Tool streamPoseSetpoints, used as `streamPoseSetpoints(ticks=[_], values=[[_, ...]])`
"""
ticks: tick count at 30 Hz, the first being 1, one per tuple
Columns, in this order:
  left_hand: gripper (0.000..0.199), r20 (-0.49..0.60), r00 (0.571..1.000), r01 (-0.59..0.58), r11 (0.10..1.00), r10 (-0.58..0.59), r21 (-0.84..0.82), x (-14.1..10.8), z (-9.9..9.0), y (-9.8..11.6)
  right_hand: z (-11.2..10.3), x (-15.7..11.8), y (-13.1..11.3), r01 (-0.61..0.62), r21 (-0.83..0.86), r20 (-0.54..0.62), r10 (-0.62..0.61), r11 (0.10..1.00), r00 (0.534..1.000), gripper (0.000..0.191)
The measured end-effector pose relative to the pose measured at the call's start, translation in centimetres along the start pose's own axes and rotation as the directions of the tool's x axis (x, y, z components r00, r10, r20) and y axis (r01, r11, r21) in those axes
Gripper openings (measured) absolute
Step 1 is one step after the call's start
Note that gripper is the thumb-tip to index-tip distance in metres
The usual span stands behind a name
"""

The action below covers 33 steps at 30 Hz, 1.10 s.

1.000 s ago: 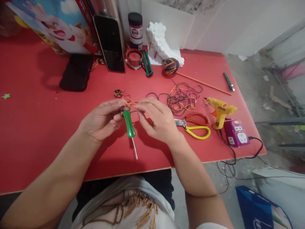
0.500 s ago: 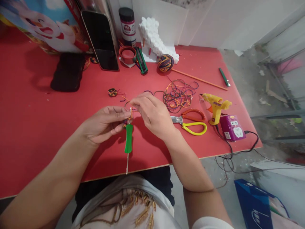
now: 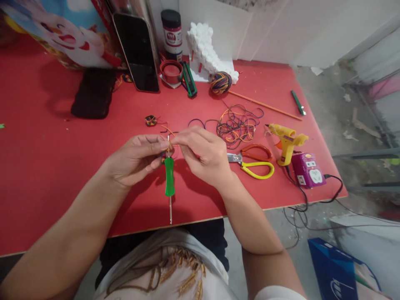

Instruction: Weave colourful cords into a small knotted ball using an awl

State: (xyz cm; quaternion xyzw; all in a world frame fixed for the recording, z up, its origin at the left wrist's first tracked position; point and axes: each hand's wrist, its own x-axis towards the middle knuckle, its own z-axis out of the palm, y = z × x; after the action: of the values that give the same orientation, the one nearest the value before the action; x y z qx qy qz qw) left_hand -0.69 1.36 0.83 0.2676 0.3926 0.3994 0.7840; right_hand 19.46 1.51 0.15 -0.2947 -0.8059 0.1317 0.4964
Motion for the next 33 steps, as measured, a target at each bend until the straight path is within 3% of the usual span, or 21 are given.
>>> streamPoseSetpoints(ticks=[11,13,17,24,33], values=[[0.024,-0.098,0.989,-0.116,0.993,0.112,-0.035,0.26,-0.08,0.46,0.28,-0.70,0.19,0.185,-0.230,0.202,-0.140,0.955,0.969,0.044],[0.025,-0.095,0.987,-0.136,0.990,0.132,-0.031,0.27,-0.14,0.34,0.41,-0.71,0.15,0.217,-0.274,0.188,-0.169,0.937,0.967,0.045],[0.029,-0.076,0.982,-0.174,0.984,0.175,0.024,0.16,-0.09,0.14,0.60,-0.39,-0.11,0.265,-0.375,0.108,-0.242,0.888,0.964,0.030],[0.026,-0.063,0.957,-0.273,0.953,0.283,0.133,-0.08,0.44,0.07,0.57,-0.06,-0.49,0.119,-0.298,0.003,-0.124,0.947,0.992,0.019],[0.015,-0.130,0.864,-0.411,0.831,0.486,0.375,-0.17,0.63,-0.44,0.36,-0.14,-0.73,0.032,-0.216,-0.025,-0.039,0.976,0.999,0.014]])
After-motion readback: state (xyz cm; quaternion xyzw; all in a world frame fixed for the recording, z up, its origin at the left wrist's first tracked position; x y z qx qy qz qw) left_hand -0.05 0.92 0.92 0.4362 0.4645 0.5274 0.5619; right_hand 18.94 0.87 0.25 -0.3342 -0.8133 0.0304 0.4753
